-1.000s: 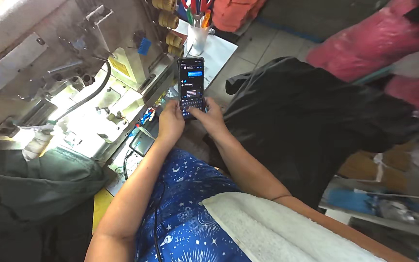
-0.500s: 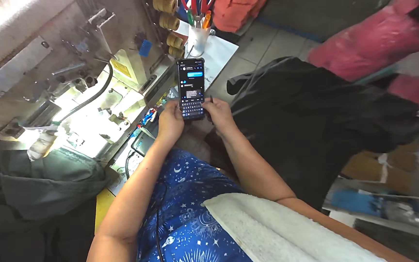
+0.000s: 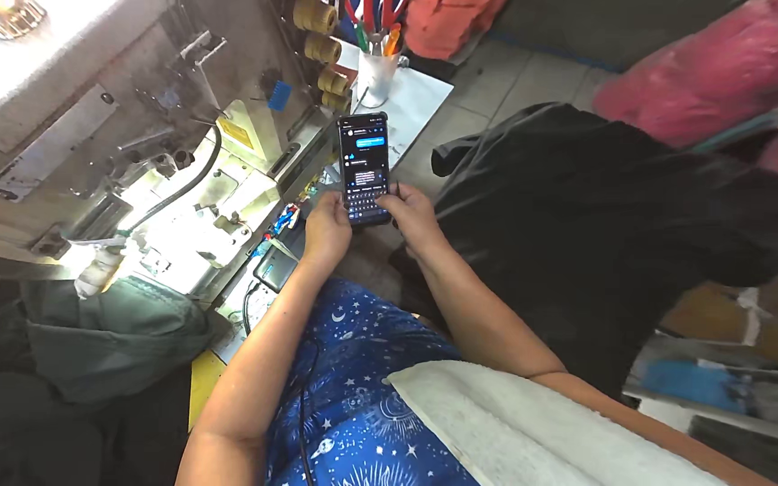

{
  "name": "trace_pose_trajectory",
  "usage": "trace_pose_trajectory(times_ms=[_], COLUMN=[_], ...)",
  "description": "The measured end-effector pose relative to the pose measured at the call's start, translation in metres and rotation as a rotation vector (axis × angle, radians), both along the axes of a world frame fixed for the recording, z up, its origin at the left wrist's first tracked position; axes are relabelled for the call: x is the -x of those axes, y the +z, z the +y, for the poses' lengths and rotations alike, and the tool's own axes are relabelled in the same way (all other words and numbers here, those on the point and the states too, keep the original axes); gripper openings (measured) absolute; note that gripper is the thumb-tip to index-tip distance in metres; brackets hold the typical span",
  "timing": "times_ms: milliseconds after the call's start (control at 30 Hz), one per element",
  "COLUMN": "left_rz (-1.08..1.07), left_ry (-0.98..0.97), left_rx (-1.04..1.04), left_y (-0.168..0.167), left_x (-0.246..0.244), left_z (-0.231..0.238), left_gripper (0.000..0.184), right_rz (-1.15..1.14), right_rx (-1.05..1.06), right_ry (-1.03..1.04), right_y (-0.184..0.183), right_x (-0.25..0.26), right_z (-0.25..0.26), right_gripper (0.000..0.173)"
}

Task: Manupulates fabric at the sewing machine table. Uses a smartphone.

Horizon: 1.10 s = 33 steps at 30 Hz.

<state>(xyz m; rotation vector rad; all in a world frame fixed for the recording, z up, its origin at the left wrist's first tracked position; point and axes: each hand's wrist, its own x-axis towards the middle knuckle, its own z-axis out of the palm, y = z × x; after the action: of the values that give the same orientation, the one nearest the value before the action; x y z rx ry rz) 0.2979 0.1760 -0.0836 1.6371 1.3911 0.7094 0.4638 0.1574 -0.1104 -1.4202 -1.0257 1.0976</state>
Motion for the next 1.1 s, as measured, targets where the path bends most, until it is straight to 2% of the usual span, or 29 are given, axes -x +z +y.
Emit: trace_pose_trajectory(times_ms=[433,667,1100], left_rz=[0.016,0.026,0.088], left_ry=[-0.01,-0.01,-0.026], left_rx=[-0.019,-0.028,-0.029], left_y=[0.003,0.006,0.003], left_x=[0.002,-0.003,-0.008], left_z=[0.003,0.0,-0.004], left_gripper=[0.026,0.026,0.026], right_rz=[0.009,0.0,-0.064], right_rx=[-0.017,0.052,0.131], right_ry=[0.159,0.079,-0.081], right_y=[0.003,0.01,-0.001], right_x=[-0.022,-0.014,0.001], right_z=[0.002,0.003,0.017], right_gripper=[0.026,0.019,0.037])
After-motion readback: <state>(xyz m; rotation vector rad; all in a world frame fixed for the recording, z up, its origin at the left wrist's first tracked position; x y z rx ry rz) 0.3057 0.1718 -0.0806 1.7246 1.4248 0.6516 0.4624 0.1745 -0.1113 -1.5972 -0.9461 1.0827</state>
